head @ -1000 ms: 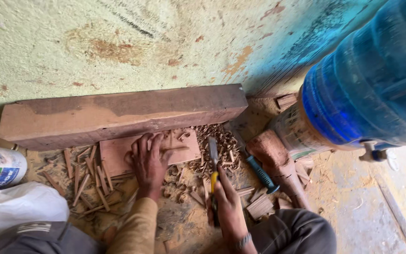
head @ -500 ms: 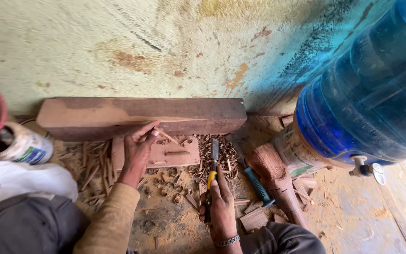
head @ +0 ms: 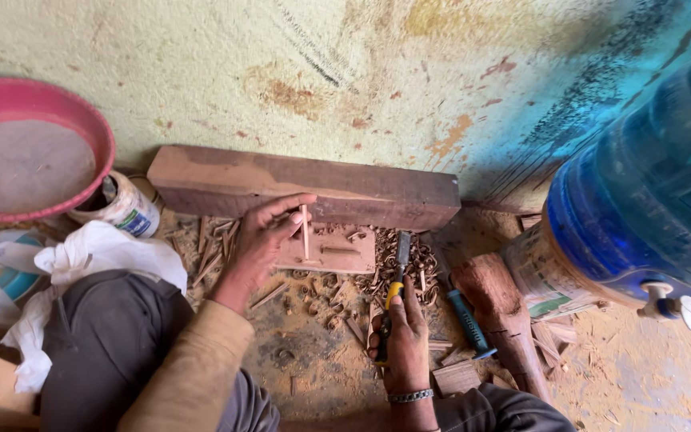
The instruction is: The person uses a chisel and mallet to carve a small wooden block placed on a larger plank. They repeatedly strike the chisel to remove wood shavings and occasionally clear debris from the work area.
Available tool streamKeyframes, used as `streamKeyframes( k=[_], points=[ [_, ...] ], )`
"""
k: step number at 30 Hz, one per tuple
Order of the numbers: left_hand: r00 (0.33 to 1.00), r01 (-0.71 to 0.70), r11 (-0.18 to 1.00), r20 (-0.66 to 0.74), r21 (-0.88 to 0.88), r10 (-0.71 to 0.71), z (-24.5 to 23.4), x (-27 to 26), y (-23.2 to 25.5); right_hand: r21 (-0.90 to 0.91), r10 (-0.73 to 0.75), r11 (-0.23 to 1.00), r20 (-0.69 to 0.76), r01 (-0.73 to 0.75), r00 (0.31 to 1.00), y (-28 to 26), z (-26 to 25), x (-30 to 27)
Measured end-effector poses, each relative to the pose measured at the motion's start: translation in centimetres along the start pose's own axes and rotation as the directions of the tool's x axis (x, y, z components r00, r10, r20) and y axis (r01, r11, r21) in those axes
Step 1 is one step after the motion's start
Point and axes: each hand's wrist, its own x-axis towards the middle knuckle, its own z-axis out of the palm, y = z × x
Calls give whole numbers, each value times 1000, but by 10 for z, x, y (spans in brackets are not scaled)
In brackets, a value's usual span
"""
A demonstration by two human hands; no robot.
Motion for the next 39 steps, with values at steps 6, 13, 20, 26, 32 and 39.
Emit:
streamKeyframes(
  k=[6,13,20,26,32,39],
  points=[
    [991,-113,211,126,971,-47,-64,19,-3,28,-100,995,-10,100,995,-4,-29,7],
    [986,145,-24,-146,989,-86,-75,10,-20,181,-141,972,-64,151,988,-23,-60,-4],
    [997,-77,56,76,995,29,-39,13,-4,87,-224,967,-157,239,962,-53,-75,-28],
    [772,-405,355,524,842,-361,82,-31,-70,139,-228,958,-154,249,961,-46,-71,-15],
    [512,-824,66,789,563,-341,112,-39,-135,127,-154,976,-157,175,975,-39,-66,-9],
    [760,-375,507,571,776,-311,98,-18,-109,103,-98,988,-167,117,981,-37,-65,-7]
  ],
)
